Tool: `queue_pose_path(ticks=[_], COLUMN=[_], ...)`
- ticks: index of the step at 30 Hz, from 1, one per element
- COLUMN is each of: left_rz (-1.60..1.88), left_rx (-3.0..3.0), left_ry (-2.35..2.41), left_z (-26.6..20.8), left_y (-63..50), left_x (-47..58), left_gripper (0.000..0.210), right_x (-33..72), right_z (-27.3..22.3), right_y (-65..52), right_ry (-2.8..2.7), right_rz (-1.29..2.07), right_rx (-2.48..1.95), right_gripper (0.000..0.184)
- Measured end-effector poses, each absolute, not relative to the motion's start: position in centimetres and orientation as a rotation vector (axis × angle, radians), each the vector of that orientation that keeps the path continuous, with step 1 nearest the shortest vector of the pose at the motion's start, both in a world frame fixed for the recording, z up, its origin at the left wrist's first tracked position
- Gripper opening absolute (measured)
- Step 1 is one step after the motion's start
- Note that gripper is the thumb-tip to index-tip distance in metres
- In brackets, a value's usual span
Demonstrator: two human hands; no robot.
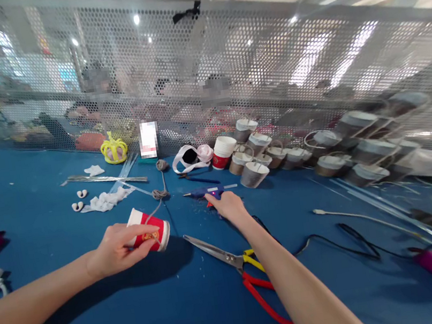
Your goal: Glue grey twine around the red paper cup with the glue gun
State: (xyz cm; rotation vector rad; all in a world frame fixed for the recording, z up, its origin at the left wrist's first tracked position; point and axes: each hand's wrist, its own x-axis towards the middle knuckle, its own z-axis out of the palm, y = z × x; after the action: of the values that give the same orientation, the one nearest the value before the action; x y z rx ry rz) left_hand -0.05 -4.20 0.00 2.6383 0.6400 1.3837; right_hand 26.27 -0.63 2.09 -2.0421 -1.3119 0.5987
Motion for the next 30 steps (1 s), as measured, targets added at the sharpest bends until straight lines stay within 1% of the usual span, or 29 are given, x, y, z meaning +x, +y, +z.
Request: queue_pose_path(ticks=[2,3,5,6,7,8,9,10,12,14,17,19,22,30], left_rz=[1.395,1.393,1.380,1.365,1.341,1.311,1.282,1.251,1.199,1.148,1.120,1.147,1.167,1.110], left_rx=[2.646,2.649,2.648,2.645,2.643,2.642,2.640,2.640,2.630,2.599,2.482,2.345,2.151,1.985], left_ry=[0.632,0.626,0.600,0.592,0.591,0.595,0.603,0.611,0.618,0.628,0.676,0.731,0.823,0.877], left_z=[0.0,-0.1,0.0,0.0,0.0,0.0,0.1,0.1,0.0,-0.2,-0.3,-0.4,-0.3,0.1], left_y=[-4.2,-4.2,-4.2,-4.2,-4.2,-4.3,-4.3,-4.3,-4.3,-4.3,-4.3,-4.3,-4.3,-4.8], left_x=[0.0,0.0,0.0,0.0,0.0,0.0,0.0,0.0,0.0,-0.1,0.0,0.1,0.3,0.6], left_gripper=[0.015,0.015,0.014,0.014,0.014,0.015,0.015,0.015,0.015,0.016,0.021,0.024,0.025,0.025], right_x=[25.7,25.0,23.2,22.0,20.8,19.6,18.4,17.4,16.0,15.4,15.8,16.5,17.3,18.1], right_z=[2.9,3.3,4.0,4.2,4.3,4.3,4.2,4.1,4.0,4.0,4.1,4.2,4.1,3.6], right_y=[-1.2,-1.6,-2.5,-3.0,-3.5,-3.9,-4.3,-4.6,-5.0,-5.2,-5.3,-5.2,-5.0,-4.4], right_ry=[-1.358,-1.398,-1.525,-1.587,-1.653,-1.721,-1.775,-1.745,-1.582,-1.402,-1.302,-1.285,-1.259,-1.324], right_rz=[0.501,0.476,0.519,0.573,0.658,0.789,1.088,1.257,1.365,1.323,1.185,1.055,0.917,0.812], right_rx=[-2.027,-1.997,-1.908,-1.875,-1.822,-1.741,-1.583,-1.452,-1.300,-1.241,-1.228,-1.233,-1.235,-1.283], right_gripper=[0.045,0.043,0.038,0.040,0.040,0.044,0.048,0.050,0.036,0.026,0.020,0.019,0.020,0.022])
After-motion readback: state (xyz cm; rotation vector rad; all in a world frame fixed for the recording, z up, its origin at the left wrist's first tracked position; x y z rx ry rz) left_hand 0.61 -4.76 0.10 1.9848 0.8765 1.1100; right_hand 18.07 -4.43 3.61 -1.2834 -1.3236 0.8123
